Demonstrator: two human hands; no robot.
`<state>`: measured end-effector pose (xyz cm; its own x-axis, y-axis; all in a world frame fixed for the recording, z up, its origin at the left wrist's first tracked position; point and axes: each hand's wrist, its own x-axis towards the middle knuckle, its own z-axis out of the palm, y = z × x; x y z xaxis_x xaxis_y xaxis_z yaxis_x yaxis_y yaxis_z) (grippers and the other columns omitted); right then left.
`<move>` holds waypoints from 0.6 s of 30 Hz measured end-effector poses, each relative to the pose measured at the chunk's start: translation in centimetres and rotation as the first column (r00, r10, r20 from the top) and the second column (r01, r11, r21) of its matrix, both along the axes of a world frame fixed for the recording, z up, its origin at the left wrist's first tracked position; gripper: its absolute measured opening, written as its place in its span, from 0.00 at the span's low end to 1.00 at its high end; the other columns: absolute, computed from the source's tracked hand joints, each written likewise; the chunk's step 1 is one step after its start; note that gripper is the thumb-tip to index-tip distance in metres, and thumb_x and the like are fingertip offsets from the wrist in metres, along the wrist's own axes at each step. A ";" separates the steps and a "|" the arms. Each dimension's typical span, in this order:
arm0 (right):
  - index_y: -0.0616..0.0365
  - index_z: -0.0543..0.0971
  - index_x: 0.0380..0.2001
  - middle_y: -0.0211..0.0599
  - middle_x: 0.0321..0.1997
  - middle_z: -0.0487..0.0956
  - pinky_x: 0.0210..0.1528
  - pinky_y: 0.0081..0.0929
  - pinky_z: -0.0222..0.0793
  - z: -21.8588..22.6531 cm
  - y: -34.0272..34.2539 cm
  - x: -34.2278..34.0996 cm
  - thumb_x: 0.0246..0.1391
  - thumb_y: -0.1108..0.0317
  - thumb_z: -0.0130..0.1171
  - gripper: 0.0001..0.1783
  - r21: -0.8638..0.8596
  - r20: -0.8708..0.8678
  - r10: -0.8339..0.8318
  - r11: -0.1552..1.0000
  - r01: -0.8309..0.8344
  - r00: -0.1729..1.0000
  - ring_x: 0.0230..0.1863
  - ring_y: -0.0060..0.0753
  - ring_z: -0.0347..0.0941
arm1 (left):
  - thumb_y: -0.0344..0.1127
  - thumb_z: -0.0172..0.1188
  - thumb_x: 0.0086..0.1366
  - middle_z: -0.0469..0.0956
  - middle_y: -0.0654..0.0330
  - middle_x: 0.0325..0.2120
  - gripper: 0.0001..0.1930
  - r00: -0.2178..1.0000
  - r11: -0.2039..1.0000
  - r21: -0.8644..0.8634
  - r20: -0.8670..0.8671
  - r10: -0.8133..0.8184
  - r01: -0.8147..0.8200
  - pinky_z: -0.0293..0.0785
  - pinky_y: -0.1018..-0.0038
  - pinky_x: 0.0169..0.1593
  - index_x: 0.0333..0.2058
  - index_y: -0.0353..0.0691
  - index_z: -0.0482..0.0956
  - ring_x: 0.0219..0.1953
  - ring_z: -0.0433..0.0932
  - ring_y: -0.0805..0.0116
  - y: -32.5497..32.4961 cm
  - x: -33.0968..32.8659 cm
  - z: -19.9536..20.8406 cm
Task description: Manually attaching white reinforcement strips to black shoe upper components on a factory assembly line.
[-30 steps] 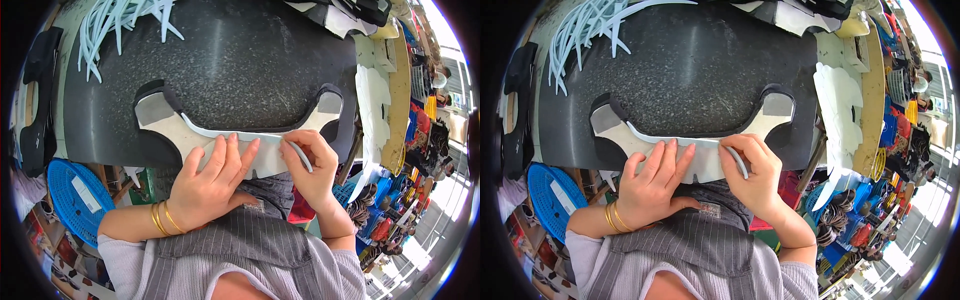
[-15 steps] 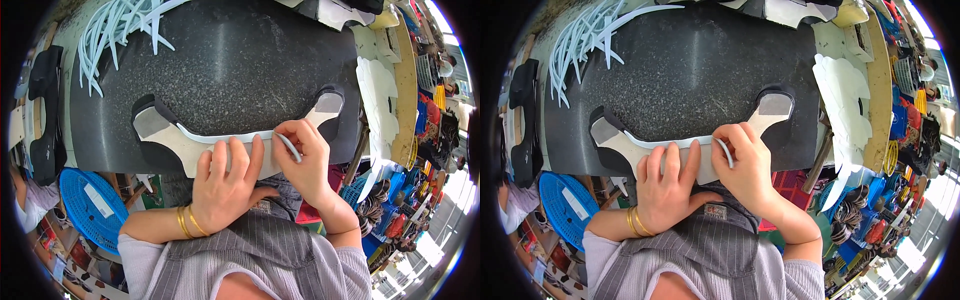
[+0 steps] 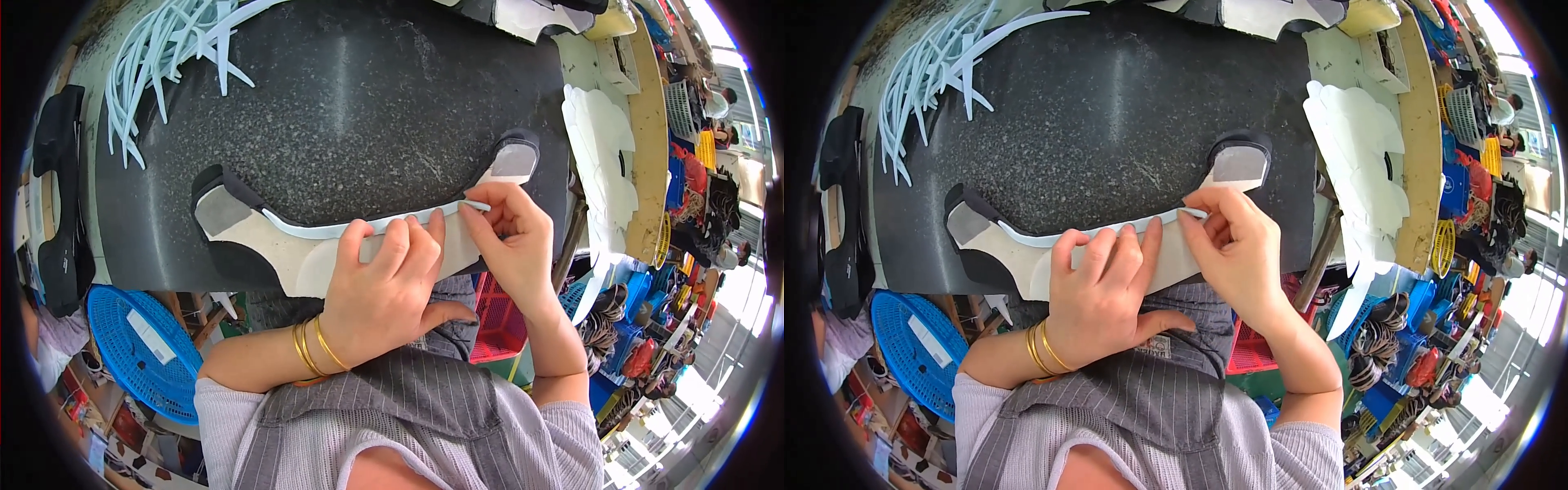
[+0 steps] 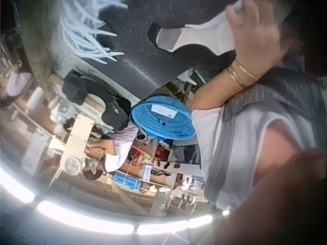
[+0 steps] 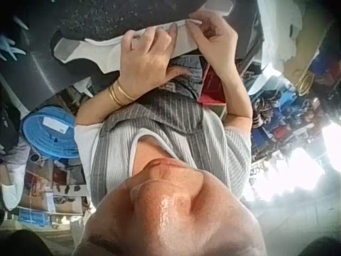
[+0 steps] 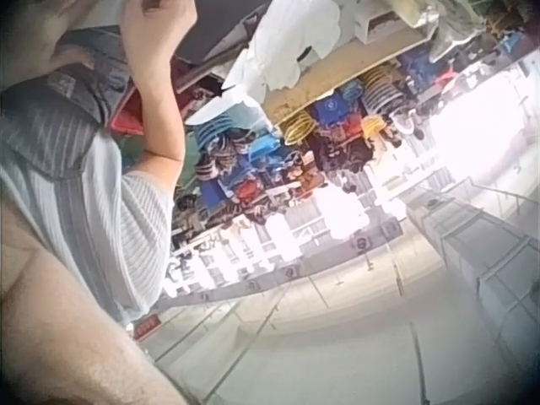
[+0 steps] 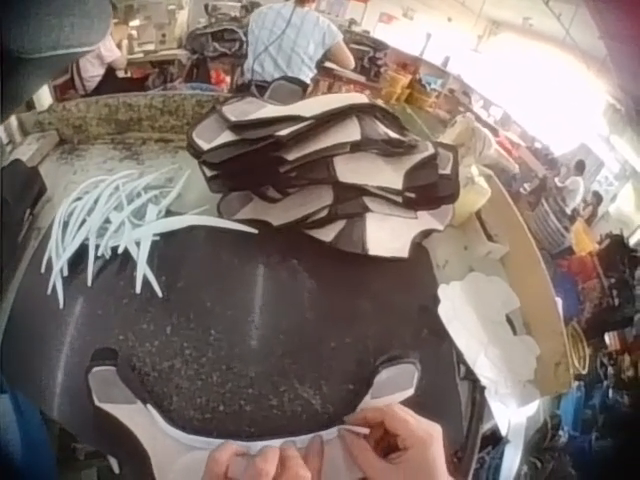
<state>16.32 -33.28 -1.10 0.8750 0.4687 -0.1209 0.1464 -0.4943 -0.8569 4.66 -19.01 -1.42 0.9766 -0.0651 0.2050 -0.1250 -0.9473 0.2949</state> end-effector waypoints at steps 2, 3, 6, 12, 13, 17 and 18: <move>0.63 0.79 0.35 0.29 0.27 0.76 0.24 0.13 0.64 0.3 0.2 0.5 0.51 0.78 0.64 0.07 -0.010 -0.029 0.000 1.000 0.000 1.000 0.22 0.12 0.67 | 0.72 0.49 0.57 0.73 0.58 0.49 0.41 1.000 0.999 -0.028 0.004 0.019 -0.019 0.61 0.57 0.53 0.46 0.36 0.81 0.47 0.66 0.62 -0.1 0.1 -0.3; 0.63 0.79 0.35 0.29 0.27 0.77 0.24 0.13 0.64 0.4 0.3 0.6 0.51 0.77 0.65 0.08 -0.020 -0.056 0.002 1.000 -0.003 0.998 0.22 0.12 0.67 | 0.71 0.50 0.55 0.72 0.60 0.50 0.39 0.998 1.000 0.003 0.055 0.005 -0.006 0.60 0.56 0.52 0.43 0.37 0.82 0.48 0.66 0.61 -0.2 0.0 -0.7; 0.62 0.79 0.35 0.29 0.27 0.77 0.25 0.13 0.64 0.4 -1.0 1.6 0.51 0.77 0.64 0.07 -0.002 0.011 0.035 0.999 -0.035 0.999 0.23 0.12 0.68 | 0.70 0.53 0.52 0.72 0.65 0.53 0.36 0.995 0.995 0.098 0.095 -0.012 0.002 0.60 0.54 0.52 0.37 0.39 0.83 0.50 0.65 0.61 -0.7 0.4 -0.8; 0.63 0.80 0.34 0.27 0.28 0.78 0.28 0.13 0.66 0.1 -0.6 2.7 0.52 0.78 0.63 0.05 0.030 0.034 0.062 0.998 -0.063 0.997 0.26 0.12 0.71 | 0.67 0.56 0.49 0.71 0.62 0.56 0.33 1.000 0.994 0.103 0.021 -0.023 0.021 0.59 0.56 0.51 0.35 0.40 0.83 0.51 0.66 0.61 -1.2 0.7 -0.2; 0.63 0.80 0.34 0.27 0.28 0.78 0.28 0.13 0.66 0.0 -0.5 2.9 0.52 0.78 0.63 0.05 0.011 0.052 0.085 0.996 -0.086 0.995 0.26 0.12 0.71 | 0.67 0.56 0.50 0.71 0.60 0.56 0.33 1.000 0.997 0.075 0.023 -0.020 0.018 0.59 0.56 0.51 0.38 0.39 0.82 0.51 0.66 0.61 -1.1 0.7 -0.1; 0.63 0.80 0.35 0.27 0.28 0.79 0.29 0.13 0.67 0.3 -0.2 3.3 0.53 0.78 0.62 0.05 0.014 -0.020 0.090 0.996 -0.090 0.996 0.27 0.12 0.72 | 0.65 0.56 0.53 0.71 0.56 0.56 0.36 1.000 0.999 0.049 0.007 0.005 -0.005 0.58 0.55 0.50 0.48 0.38 0.77 0.50 0.66 0.61 -0.8 0.8 -0.6; 0.62 0.79 0.35 0.26 0.29 0.79 0.30 0.13 0.67 0.6 -0.2 3.2 0.53 0.78 0.62 0.06 0.052 -0.071 0.099 0.994 -0.095 0.993 0.28 0.12 0.72 | 0.65 0.56 0.53 0.71 0.56 0.56 0.36 1.000 0.999 0.043 0.001 0.005 -0.005 0.58 0.55 0.50 0.48 0.38 0.77 0.50 0.66 0.61 -0.8 0.7 -0.8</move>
